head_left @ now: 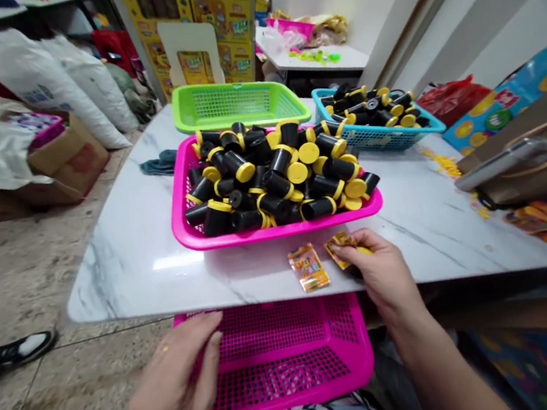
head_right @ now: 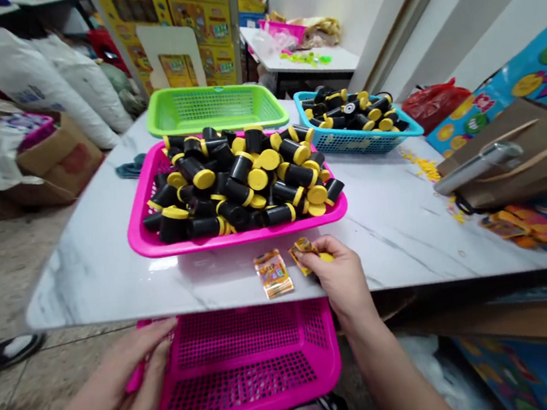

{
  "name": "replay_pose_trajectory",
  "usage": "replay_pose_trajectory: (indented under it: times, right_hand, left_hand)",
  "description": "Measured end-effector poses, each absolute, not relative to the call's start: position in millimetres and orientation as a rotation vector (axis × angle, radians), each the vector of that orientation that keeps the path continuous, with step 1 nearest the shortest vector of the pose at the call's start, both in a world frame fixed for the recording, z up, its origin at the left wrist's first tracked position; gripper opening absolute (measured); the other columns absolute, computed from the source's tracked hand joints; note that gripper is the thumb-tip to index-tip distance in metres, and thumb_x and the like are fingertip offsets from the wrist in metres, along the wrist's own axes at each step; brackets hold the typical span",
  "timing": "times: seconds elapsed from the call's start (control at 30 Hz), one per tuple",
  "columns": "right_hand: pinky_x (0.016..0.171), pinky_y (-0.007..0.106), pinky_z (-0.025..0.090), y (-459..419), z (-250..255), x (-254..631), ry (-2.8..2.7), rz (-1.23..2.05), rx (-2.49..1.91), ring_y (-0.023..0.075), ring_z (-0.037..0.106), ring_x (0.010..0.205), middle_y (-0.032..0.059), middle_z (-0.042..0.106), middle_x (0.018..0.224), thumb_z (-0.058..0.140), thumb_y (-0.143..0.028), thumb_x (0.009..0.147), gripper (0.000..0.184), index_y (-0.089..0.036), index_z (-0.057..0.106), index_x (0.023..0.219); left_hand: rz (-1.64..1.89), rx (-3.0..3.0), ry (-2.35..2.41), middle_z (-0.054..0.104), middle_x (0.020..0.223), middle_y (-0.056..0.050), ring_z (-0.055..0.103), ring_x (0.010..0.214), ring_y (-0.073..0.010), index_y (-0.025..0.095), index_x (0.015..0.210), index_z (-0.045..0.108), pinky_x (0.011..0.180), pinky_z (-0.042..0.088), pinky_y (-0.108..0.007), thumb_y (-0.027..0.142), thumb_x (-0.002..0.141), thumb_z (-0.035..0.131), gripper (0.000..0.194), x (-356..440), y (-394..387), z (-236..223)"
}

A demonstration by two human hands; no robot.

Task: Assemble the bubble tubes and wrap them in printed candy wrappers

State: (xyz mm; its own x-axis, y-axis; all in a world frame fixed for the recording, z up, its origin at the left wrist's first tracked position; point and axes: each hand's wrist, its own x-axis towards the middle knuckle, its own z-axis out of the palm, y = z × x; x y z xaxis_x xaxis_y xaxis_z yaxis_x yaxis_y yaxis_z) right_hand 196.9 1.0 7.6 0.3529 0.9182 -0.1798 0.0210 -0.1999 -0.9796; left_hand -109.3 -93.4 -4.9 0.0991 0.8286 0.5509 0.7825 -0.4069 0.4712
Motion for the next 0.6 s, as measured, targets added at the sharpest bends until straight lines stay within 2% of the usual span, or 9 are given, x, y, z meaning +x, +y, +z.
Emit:
replay_pose_trajectory:
  times: [0.07, 0.13, 0.23, 0.3, 0.47, 0.6]
  right_hand:
    - [0.054, 0.023, 0.044, 1, 3, 202, -0.878, 1.008, -1.577, 0.0144, 0.059, 0.062, -0.0012, 0.068, 0.068, 0.086, -0.034, 0.058, 0.029, -0.020, 0.064, 0.070]
    - [0.055, 0.023, 0.045, -2, -2, 215, -0.881, 0.960, -1.597, 0.0145, 0.059, 0.063, -0.0007, 0.068, 0.070, 0.087, -0.035, 0.057, 0.031, -0.020, 0.065, 0.073]
    - [0.058, 0.023, 0.046, -14, -6, 227, -0.922, 0.938, -1.607, 0.0141, 0.058, 0.064, -0.0004, 0.068, 0.073, 0.086, -0.038, 0.061, 0.031, -0.020, 0.066, 0.078]
    - [0.059, 0.023, 0.045, -24, -7, 226, -0.956, 0.933, -1.612, 0.0134, 0.057, 0.065, -0.0005, 0.068, 0.075, 0.085, -0.039, 0.064, 0.030, -0.019, 0.067, 0.080]
    - [0.062, 0.023, 0.046, -34, -8, 224, -0.958, 0.989, -1.588, 0.0136, 0.057, 0.068, -0.0001, 0.066, 0.076, 0.084, -0.041, 0.066, 0.033, -0.019, 0.065, 0.080]
    - [0.060, 0.024, 0.044, -12, 0, 243, -1.114, 0.954, -1.643, 0.0143, 0.056, 0.066, 0.0006, 0.066, 0.076, 0.080, -0.040, 0.067, 0.030, -0.019, 0.064, 0.080]
  left_hand:
    - [1.199, 2.348, 1.610, 0.073, 0.105, -0.005, 0.069, 0.094, -0.0189, 0.021, 0.119, 0.063, 0.092, 0.054, -0.034, 0.012, 0.089, 0.060, 0.031, -90, -83, -1]
    - [1.139, 2.372, 1.556, 0.071, 0.106, -0.009, 0.069, 0.093, -0.0205, 0.017, 0.123, 0.058, 0.086, 0.057, -0.035, 0.020, 0.091, 0.061, 0.032, -71, -70, 3]
    - [0.964, 2.363, 1.550, 0.067, 0.108, -0.016, 0.067, 0.094, -0.0267, 0.010, 0.136, 0.046, 0.080, 0.059, -0.043, 0.038, 0.089, 0.064, 0.057, -44, -49, 5]
    - [0.869, 2.364, 1.541, 0.064, 0.108, -0.018, 0.065, 0.094, -0.0291, 0.008, 0.138, 0.043, 0.080, 0.059, -0.046, 0.043, 0.086, 0.067, 0.067, -26, -35, 3]
    - [0.846, 2.335, 1.434, 0.065, 0.110, -0.016, 0.065, 0.098, -0.0271, 0.008, 0.134, 0.047, 0.087, 0.058, -0.043, 0.029, 0.081, 0.074, 0.062, 2, -7, 0]
    - [0.963, 2.308, 1.460, 0.070, 0.103, -0.015, 0.068, 0.090, -0.0253, 0.009, 0.125, 0.057, 0.082, 0.058, -0.040, 0.036, 0.085, 0.070, 0.050, -19, 3, 5]
